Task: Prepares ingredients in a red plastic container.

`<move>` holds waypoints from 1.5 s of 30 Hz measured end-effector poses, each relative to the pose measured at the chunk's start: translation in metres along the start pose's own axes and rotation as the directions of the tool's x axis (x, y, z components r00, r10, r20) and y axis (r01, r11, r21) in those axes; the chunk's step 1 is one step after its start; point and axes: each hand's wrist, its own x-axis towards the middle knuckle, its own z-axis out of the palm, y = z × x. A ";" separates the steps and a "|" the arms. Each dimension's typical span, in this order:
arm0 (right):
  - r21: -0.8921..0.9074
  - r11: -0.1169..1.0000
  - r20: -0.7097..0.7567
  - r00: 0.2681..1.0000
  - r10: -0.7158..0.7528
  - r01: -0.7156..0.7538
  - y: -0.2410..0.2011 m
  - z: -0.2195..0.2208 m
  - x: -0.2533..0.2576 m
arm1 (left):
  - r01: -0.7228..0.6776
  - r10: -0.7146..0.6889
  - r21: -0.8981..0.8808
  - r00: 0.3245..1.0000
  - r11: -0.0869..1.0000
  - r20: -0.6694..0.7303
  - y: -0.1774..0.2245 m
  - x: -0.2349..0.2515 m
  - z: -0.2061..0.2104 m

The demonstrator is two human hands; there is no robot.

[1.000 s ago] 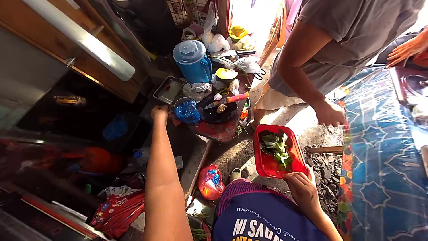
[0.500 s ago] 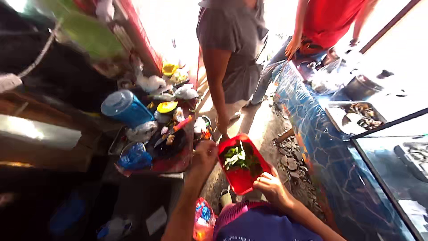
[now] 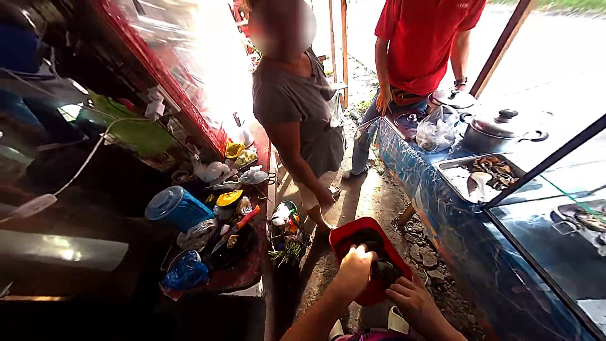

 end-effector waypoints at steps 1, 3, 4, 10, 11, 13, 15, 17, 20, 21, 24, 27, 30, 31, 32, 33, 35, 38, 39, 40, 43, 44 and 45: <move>-0.008 1.000 -0.013 1.000 0.006 -0.006 0.001 -0.002 -0.002 | -0.025 0.025 -0.014 0.999 1.000 -0.042 0.003 -0.001 -0.004; -0.021 1.000 -0.034 0.999 0.011 -0.011 0.002 -0.007 -0.006 | -0.050 0.046 -0.040 0.995 0.998 -0.091 0.012 -0.002 -0.015; -0.027 1.000 -0.044 0.999 0.012 -0.013 0.003 -0.009 -0.008 | -0.059 0.053 -0.053 0.993 0.997 -0.108 0.017 -0.004 -0.020; -0.040 0.999 -0.042 0.999 0.013 -0.015 0.012 -0.032 -0.024 | -0.029 0.029 0.000 0.997 1.000 -0.068 0.039 0.006 -0.016; -0.044 0.999 -0.037 0.999 0.009 -0.010 0.013 -0.036 -0.027 | -0.008 0.008 -0.004 0.998 1.000 -0.063 0.042 0.011 -0.009; -0.040 0.999 -0.041 0.999 0.002 -0.004 0.018 -0.043 -0.033 | 0.024 -0.024 0.002 0.999 1.000 -0.039 0.048 0.022 0.005; -0.033 0.999 -0.049 0.999 0.000 -0.002 0.025 -0.047 -0.038 | 0.040 -0.040 0.034 0.999 0.999 -0.004 0.053 0.031 0.021; -0.014 1.000 -0.067 0.998 0.002 -0.003 0.032 -0.050 -0.043 | 0.082 -0.086 0.058 0.995 0.995 0.060 0.062 0.037 0.032; -0.002 1.000 -0.063 0.998 0.009 -0.009 0.042 -0.054 -0.051 | 0.093 -0.098 0.055 0.990 0.994 0.098 0.072 0.043 0.047; -0.001 1.000 -0.060 0.998 0.012 -0.012 0.045 -0.055 -0.053 | 0.087 -0.091 0.042 0.991 0.995 0.098 0.074 0.045 0.051; 0.015 1.000 -0.042 0.999 0.014 -0.013 0.053 -0.056 -0.057 | 0.073 -0.071 -0.039 0.996 0.997 0.045 0.075 0.047 0.054; 0.043 0.999 -0.040 0.999 0.011 -0.009 0.058 -0.057 -0.057 | 0.082 -0.086 -0.098 0.995 0.992 -0.044 0.078 0.044 0.046; 0.066 0.998 -0.026 1.000 0.010 -0.009 0.058 -0.060 -0.059 | 0.077 -0.089 -0.124 0.992 0.989 -0.092 0.078 0.039 0.042; 0.075 0.997 -0.014 1.000 0.013 -0.012 0.058 -0.061 -0.059 | 0.082 -0.092 -0.123 0.993 0.989 -0.077 0.078 0.038 0.042; 0.079 0.997 -0.003 1.000 0.017 -0.016 0.057 -0.063 -0.060 | 0.091 -0.098 -0.120 0.994 0.989 -0.055 0.079 0.038 0.043; 0.085 0.996 0.007 1.000 0.020 -0.020 0.056 -0.063 -0.061 | 0.100 -0.104 -0.116 0.994 0.988 -0.032 0.079 0.038 0.045; 0.081 0.996 0.005 1.000 0.023 -0.024 0.054 -0.062 -0.063 | 0.100 -0.099 -0.107 0.995 0.989 0.014 0.082 0.039 0.048; 0.067 0.997 -0.014 0.999 0.040 -0.039 0.054 -0.059 -0.061 | 0.001 -0.004 -0.148 1.000 0.989 -0.018 0.081 0.042 0.051; 0.058 0.997 -0.015 0.999 0.053 -0.052 0.053 -0.060 -0.059 | -0.052 0.042 -0.177 0.997 0.983 -0.059 0.079 0.043 0.051; 0.045 0.997 -0.019 0.998 0.063 -0.062 0.052 -0.060 -0.057 | -0.109 0.089 -0.205 0.990 0.973 -0.105 0.078 0.043 0.049; 0.021 0.996 -0.055 0.995 0.088 -0.087 0.049 -0.057 -0.052 | -0.243 0.197 -0.236 0.959 0.941 -0.203 0.074 0.046 0.038; 0.014 0.995 -0.059 0.994 0.095 -0.094 0.048 -0.056 -0.050 | -0.246 0.202 -0.224 0.958 0.943 -0.202 0.072 0.048 0.035; 0.006 0.995 -0.061 0.993 0.101 -0.101 0.046 -0.055 -0.048 | -0.216 0.184 -0.200 0.968 0.956 -0.169 0.070 0.049 0.030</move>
